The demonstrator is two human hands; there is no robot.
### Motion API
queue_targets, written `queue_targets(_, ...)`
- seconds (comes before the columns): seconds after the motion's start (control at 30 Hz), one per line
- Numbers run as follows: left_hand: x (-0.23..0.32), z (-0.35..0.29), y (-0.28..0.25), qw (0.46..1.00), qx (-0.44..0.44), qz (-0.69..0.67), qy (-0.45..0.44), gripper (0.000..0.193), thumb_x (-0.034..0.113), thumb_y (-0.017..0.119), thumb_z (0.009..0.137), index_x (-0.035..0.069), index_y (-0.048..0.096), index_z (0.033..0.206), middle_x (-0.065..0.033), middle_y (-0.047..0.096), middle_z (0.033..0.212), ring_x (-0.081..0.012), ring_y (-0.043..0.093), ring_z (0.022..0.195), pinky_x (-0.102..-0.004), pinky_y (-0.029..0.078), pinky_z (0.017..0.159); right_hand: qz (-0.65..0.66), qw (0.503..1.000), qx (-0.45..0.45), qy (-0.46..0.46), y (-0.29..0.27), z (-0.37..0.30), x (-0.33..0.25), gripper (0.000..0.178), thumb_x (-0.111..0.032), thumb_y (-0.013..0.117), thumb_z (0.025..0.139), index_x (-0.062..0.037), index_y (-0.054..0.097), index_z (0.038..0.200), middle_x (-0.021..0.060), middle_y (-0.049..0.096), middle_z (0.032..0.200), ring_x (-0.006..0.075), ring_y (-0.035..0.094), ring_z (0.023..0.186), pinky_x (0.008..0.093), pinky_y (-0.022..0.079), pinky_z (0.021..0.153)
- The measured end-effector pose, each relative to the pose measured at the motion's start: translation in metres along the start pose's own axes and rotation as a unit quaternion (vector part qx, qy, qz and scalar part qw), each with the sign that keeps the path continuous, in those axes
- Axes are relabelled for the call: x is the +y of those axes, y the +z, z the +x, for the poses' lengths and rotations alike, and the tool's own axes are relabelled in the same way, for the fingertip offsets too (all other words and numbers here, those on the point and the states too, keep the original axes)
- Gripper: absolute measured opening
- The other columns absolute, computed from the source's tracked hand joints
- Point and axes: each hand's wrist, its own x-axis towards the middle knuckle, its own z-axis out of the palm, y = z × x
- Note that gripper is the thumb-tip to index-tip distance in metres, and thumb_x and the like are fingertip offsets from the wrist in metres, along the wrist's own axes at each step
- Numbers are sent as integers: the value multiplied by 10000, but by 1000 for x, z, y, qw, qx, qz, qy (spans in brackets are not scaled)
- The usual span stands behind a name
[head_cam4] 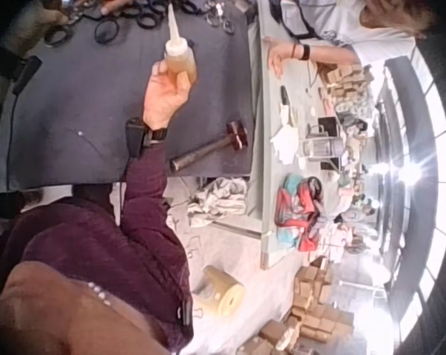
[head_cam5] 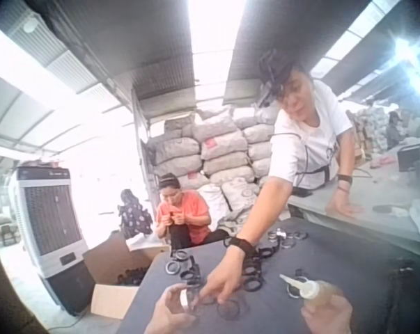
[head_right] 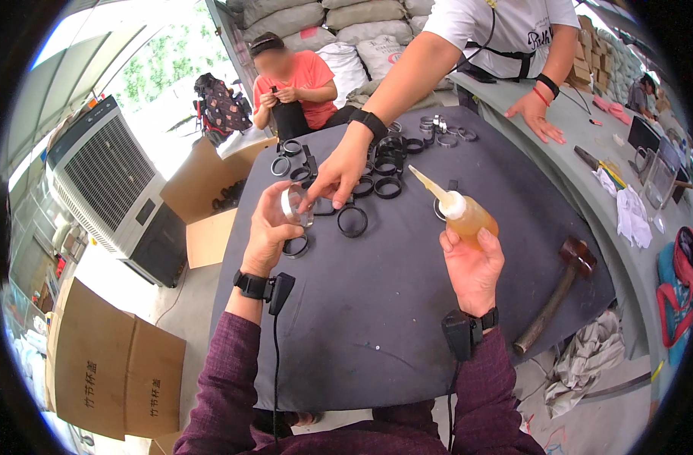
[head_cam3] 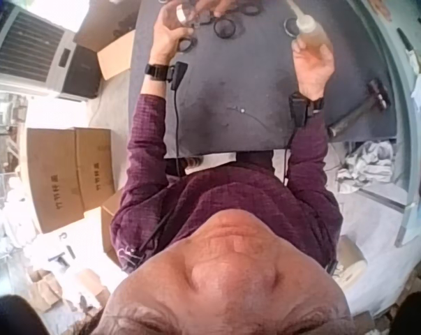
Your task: Apply adhesive to a metal ring and join it with a black plastic circular component.
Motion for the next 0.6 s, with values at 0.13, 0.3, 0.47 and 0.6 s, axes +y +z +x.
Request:
queue_targets(0.13, -1, 0, 0, 1000, 3, 6, 2, 746, -149, 609, 563, 74, 453, 1258, -45, 484, 1202, -178, 494, 1086, -327, 480, 859, 6, 1000, -16, 7, -2, 0, 0, 403, -243, 631, 809, -49, 549, 1152, 69, 601, 1053, 180, 488, 766, 322, 395, 672)
queue_targets(0.3, -1, 0, 1, 1000, 0, 14, 4, 760, -162, 580, 548, 79, 463, 1259, -51, 478, 1260, -190, 472, 1128, -336, 469, 881, 4, 1000, -11, 9, -4, 1, 0, 380, -231, 630, 808, -70, 548, 1143, 72, 603, 1069, 183, 496, 761, 324, 398, 672)
queue_targets(0.47, 0, -1, 2, 1000, 9, 20, -3, 747, -141, 636, 561, 61, 451, 1256, -35, 504, 1199, -152, 512, 1072, -294, 479, 834, 6, 1000, -10, 13, -6, 2, 0, 380, -224, 640, 800, -77, 550, 1138, 77, 606, 1079, 184, 507, 760, 324, 402, 669)
queue_targets(0.6, 0, -1, 1, 1000, 5, 20, -14, 754, -144, 631, 558, 60, 448, 1260, -34, 502, 1203, -146, 512, 1058, -287, 476, 826, -12, 1000, 1, 8, 2, 1, 0, 471, -243, 659, 780, -41, 532, 1186, 76, 593, 1066, 171, 491, 741, 303, 389, 641)
